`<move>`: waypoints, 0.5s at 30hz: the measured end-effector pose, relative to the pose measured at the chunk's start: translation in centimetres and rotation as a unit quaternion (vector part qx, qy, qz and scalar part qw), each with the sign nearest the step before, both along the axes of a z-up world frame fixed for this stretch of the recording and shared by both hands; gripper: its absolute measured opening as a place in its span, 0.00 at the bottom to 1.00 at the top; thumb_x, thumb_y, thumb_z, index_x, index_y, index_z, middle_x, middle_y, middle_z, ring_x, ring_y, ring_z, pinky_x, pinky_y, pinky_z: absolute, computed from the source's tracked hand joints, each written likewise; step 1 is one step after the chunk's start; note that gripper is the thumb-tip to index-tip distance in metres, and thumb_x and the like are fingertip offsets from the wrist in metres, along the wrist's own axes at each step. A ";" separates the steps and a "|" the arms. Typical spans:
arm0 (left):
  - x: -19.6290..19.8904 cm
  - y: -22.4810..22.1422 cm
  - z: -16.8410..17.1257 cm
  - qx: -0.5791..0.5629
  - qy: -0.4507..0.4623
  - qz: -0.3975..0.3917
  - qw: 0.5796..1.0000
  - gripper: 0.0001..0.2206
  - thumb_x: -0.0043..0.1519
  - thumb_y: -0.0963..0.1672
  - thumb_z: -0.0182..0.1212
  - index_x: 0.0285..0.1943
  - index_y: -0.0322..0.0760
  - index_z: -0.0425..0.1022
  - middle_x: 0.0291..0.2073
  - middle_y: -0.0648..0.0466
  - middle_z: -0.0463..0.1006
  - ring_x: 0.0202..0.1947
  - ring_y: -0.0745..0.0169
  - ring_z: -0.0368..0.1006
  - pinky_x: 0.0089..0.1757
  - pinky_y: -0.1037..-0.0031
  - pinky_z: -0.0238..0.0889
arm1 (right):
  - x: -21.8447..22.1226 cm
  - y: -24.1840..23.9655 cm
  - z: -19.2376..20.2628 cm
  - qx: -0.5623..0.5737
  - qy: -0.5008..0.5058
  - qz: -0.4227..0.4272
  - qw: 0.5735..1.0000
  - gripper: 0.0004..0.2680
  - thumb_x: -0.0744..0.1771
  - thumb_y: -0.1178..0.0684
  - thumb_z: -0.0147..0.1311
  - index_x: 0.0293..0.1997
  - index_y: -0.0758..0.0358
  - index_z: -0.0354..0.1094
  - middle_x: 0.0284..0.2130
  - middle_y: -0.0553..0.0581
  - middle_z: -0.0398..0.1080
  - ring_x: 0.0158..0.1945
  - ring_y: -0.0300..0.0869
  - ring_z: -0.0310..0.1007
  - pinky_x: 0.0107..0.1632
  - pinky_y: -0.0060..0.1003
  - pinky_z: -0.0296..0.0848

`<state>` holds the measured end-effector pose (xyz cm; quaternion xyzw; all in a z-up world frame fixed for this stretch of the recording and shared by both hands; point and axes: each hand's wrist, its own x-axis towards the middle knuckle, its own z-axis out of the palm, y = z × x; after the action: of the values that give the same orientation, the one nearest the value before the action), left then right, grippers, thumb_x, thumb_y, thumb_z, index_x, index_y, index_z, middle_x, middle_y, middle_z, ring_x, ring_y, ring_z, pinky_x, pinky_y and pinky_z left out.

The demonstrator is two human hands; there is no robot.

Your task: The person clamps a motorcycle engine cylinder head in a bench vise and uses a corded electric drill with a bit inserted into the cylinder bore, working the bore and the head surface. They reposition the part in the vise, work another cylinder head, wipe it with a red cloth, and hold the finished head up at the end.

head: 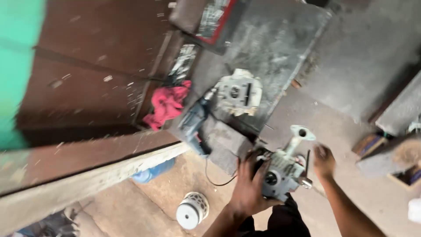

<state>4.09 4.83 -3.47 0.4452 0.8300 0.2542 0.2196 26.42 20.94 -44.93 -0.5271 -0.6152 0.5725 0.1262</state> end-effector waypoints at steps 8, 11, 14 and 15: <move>-12.0 -7.6 -8.6 0.129 0.096 0.147 0.976 0.31 0.50 0.45 0.73 0.66 0.40 0.71 0.65 0.38 0.70 0.66 0.34 0.64 0.62 0.54 0.60 | 23.8 -2.0 1.6 -0.129 -0.153 -0.154 0.968 0.16 0.70 0.49 0.55 0.61 0.68 0.67 0.50 0.66 0.74 0.53 0.64 0.74 0.45 0.65 0.71; -21.4 -11.1 -9.1 0.065 0.113 0.326 0.936 0.27 0.62 0.50 0.66 0.69 0.39 0.66 0.64 0.39 0.68 0.64 0.35 0.67 0.61 0.52 0.65 | 26.2 -2.2 6.5 -0.101 -0.099 -0.147 0.979 0.16 0.71 0.50 0.52 0.66 0.67 0.63 0.55 0.64 0.71 0.54 0.61 0.72 0.46 0.62 0.72; -28.7 -11.2 -3.4 -0.087 0.152 0.380 0.908 0.38 0.54 0.52 0.71 0.74 0.47 0.57 0.69 0.34 0.58 0.62 0.28 0.61 0.52 0.46 0.62 | 27.6 -3.4 9.9 -0.067 -0.005 -0.140 0.988 0.18 0.73 0.52 0.48 0.74 0.65 0.58 0.61 0.62 0.67 0.56 0.57 0.71 0.48 0.57 0.74; -30.9 -12.2 -5.7 -0.083 0.147 0.371 0.913 0.38 0.54 0.52 0.71 0.74 0.47 0.57 0.69 0.34 0.58 0.62 0.28 0.61 0.52 0.46 0.62 | 25.0 -5.4 11.7 -0.061 -0.008 -0.150 0.987 0.18 0.73 0.52 0.48 0.74 0.65 0.58 0.61 0.62 0.67 0.56 0.57 0.71 0.48 0.57 0.74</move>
<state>-26.83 -7.37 -9.20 0.1175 0.9765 0.1795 0.0208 51.41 15.52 -33.22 -0.6249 -0.4935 0.5795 0.1734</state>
